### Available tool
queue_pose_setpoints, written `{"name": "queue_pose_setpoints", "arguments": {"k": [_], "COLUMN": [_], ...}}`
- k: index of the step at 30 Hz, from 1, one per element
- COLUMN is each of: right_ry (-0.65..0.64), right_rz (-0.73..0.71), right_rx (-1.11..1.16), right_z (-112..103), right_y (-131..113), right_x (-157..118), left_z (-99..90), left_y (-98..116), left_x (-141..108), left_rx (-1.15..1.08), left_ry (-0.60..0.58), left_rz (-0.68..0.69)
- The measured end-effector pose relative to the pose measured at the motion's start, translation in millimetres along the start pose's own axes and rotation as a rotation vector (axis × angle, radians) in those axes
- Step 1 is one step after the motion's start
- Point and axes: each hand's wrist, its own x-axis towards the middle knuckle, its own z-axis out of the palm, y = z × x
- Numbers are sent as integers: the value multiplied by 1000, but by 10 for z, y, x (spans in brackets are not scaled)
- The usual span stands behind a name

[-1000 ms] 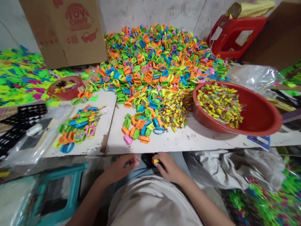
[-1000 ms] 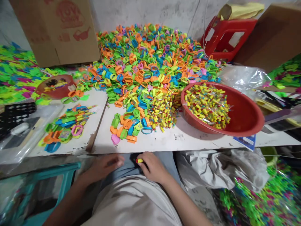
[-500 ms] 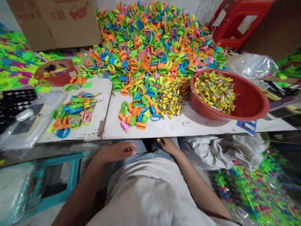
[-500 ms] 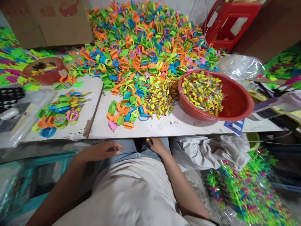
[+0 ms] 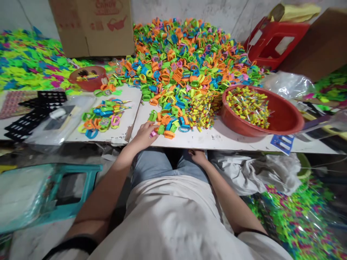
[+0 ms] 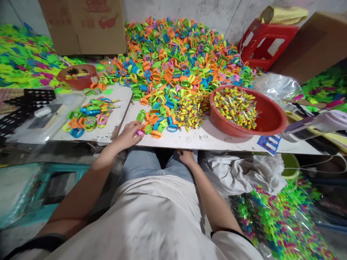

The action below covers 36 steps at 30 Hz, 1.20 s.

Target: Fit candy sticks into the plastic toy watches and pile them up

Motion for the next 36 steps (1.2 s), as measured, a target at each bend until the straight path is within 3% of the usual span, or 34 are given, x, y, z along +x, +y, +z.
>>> {"name": "queue_pose_setpoints", "arguments": {"k": [6,12,23,26,30,33,36], "right_ry": [-2,-30,-352,-236,98,183,269], "right_rz": [16,-54,-498,-521,-513,-539,-522], "right_rx": [-12,60,452,596,851,853,801], "right_z": [-102,-178,-510,-579,-603,-612,-622], "right_y": [-18,-153,-834,-1045,-1272,-1344,-1318], "right_x": [-80,-228,-660,-727,-722,-688,-672], "left_z": [208,210,161,220,363,438,462], "left_y": [-190,-218,-132,35,354,545,669], "left_x": [47,-10,-272,-391,-484,-471,-414], "left_rx": [-20,-85,-357,-474,-973,-1341,-1569], "left_ry": [70,187,295,314,201,156,160], "left_rz": [-18,-66,-160,-173,-346,-495,-634]}}
